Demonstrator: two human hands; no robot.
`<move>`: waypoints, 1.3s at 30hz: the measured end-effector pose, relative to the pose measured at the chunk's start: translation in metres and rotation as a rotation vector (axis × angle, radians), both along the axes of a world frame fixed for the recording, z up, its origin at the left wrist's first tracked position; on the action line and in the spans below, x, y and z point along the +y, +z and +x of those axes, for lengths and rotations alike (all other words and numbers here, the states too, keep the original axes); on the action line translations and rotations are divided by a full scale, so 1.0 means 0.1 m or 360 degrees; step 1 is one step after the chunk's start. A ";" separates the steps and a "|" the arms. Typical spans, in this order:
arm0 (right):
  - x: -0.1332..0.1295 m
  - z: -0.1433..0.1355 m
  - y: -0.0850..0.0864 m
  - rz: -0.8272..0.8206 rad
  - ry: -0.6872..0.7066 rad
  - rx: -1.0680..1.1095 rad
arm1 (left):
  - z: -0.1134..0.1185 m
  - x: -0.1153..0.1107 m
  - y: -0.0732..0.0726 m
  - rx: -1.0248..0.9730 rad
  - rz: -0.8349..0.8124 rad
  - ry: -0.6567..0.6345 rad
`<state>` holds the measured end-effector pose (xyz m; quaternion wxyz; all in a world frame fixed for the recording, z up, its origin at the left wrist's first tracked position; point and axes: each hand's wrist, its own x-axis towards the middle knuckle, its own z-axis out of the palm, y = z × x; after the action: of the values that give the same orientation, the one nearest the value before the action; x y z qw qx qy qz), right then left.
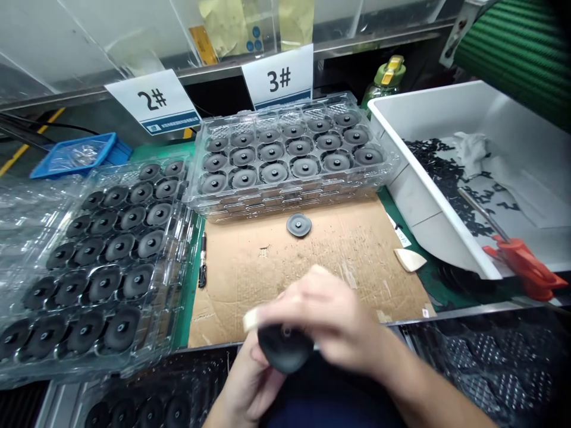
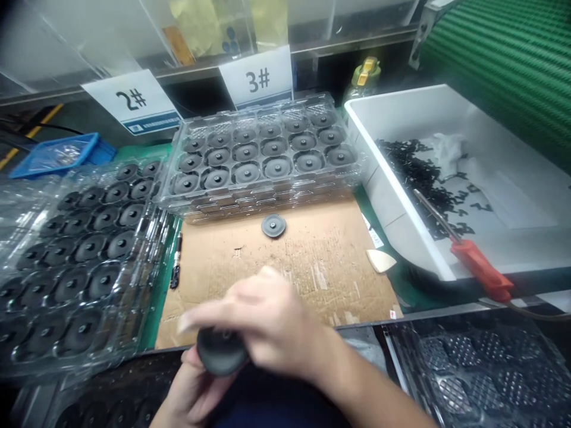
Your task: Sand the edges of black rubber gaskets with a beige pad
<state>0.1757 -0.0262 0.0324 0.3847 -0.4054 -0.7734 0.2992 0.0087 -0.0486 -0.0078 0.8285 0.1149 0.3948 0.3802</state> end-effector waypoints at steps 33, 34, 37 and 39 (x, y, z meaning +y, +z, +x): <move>-0.27 -0.13 0.18 -0.0003 -0.0137 -0.0035 | -0.01 0.18 0.18 -0.0075 0.0028 -0.0014; -0.30 -0.08 0.18 -0.0075 -0.0191 -0.0094 | -0.03 0.18 0.16 -0.0058 0.0036 -0.0006; -0.28 0.01 0.18 -0.0027 -0.0517 -0.0307 | -0.04 0.15 0.09 -0.0055 -0.0001 0.0007; -0.19 0.02 0.18 0.0227 -0.0399 -0.0284 | -0.02 0.13 0.06 -0.0081 -0.0004 -0.0070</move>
<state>0.1781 -0.0453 0.0501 0.3767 -0.4953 -0.7671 0.1560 0.0065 -0.0360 -0.0017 0.8466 0.1127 0.3714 0.3641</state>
